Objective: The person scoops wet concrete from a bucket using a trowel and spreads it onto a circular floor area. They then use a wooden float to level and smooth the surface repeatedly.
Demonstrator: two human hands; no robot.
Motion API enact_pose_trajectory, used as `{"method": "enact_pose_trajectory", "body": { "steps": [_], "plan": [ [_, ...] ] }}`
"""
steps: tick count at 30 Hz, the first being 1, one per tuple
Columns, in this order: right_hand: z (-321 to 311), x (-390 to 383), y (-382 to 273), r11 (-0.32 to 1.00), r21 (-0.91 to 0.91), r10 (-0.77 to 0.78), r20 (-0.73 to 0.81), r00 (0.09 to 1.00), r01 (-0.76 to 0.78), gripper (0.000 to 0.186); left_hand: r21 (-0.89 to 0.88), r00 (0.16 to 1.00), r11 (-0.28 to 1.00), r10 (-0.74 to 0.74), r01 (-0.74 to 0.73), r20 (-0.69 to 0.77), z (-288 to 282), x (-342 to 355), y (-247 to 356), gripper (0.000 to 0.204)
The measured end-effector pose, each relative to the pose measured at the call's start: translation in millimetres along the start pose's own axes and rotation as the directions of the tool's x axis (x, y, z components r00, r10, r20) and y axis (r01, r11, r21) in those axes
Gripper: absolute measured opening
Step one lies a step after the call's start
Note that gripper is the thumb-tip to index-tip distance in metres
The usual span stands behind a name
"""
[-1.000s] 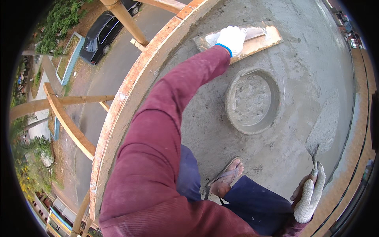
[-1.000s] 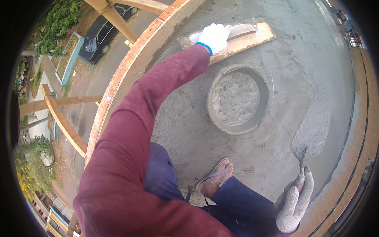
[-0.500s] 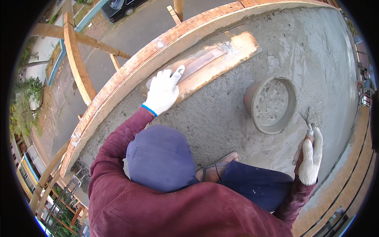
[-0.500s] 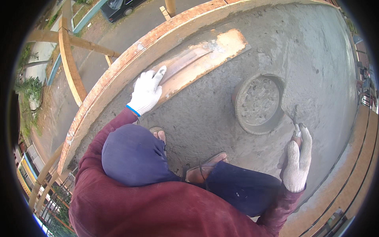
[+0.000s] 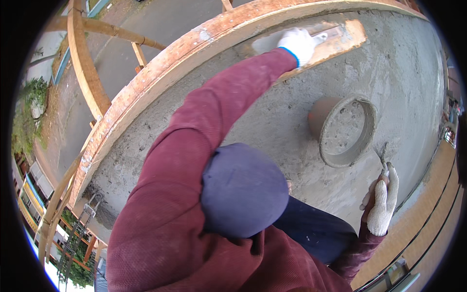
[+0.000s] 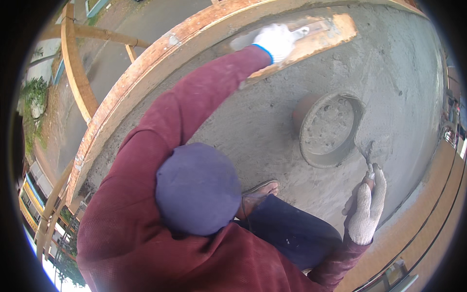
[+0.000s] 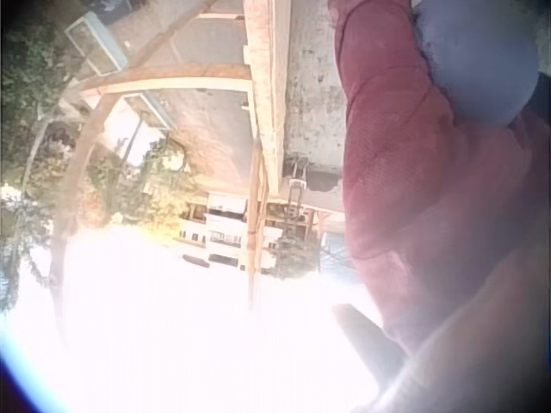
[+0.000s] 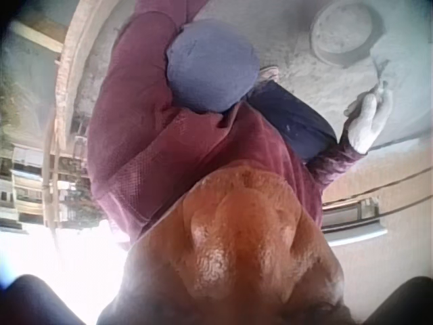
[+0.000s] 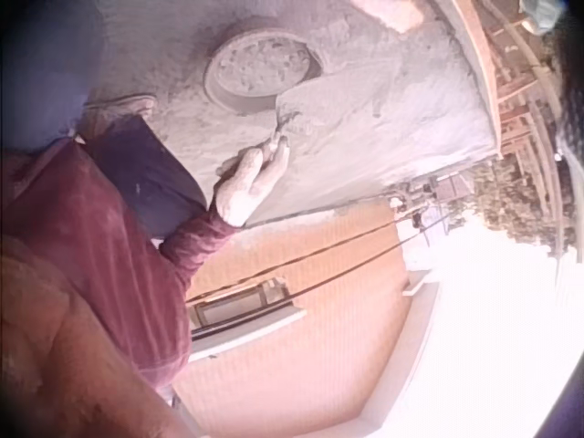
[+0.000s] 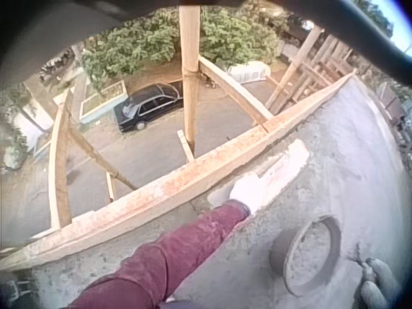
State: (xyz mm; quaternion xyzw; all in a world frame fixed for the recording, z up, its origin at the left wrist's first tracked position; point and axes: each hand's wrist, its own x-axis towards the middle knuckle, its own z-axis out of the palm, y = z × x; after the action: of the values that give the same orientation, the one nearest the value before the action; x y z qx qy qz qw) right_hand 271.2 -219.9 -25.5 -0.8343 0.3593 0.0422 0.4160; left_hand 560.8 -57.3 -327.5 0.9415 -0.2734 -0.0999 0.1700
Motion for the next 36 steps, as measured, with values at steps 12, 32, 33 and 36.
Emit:
{"method": "enact_pose_trajectory", "body": {
  "steps": [12,32,33,36],
  "plan": [
    [-29.1,-17.0,28.1,0.995,0.043,0.098,-0.128,0.987,-0.093,0.063,0.095,0.985,0.99,-0.113,0.101,0.127,-35.9,-261.7,-91.2,0.068],
    [-25.2,69.2,49.0,0.999,0.041,0.005,-0.103,0.995,-0.001,0.054,0.102,0.993,0.991,-0.094,0.086,0.075,-45.2,-329.5,-125.0,0.065],
    [-27.5,72.2,51.7,0.999,0.039,-0.006,-0.11,0.994,0.01,0.054,0.089,0.992,0.992,-0.091,0.084,0.085,-41.8,-296.0,-111.7,0.065],
    [-33.3,74.5,39.5,0.999,0.02,-0.046,-0.101,0.994,0.048,0.056,-0.021,1.0,1.0,-0.019,0.018,-0.015,-22.3,-171.4,-59.3,0.067]
  ]
}}
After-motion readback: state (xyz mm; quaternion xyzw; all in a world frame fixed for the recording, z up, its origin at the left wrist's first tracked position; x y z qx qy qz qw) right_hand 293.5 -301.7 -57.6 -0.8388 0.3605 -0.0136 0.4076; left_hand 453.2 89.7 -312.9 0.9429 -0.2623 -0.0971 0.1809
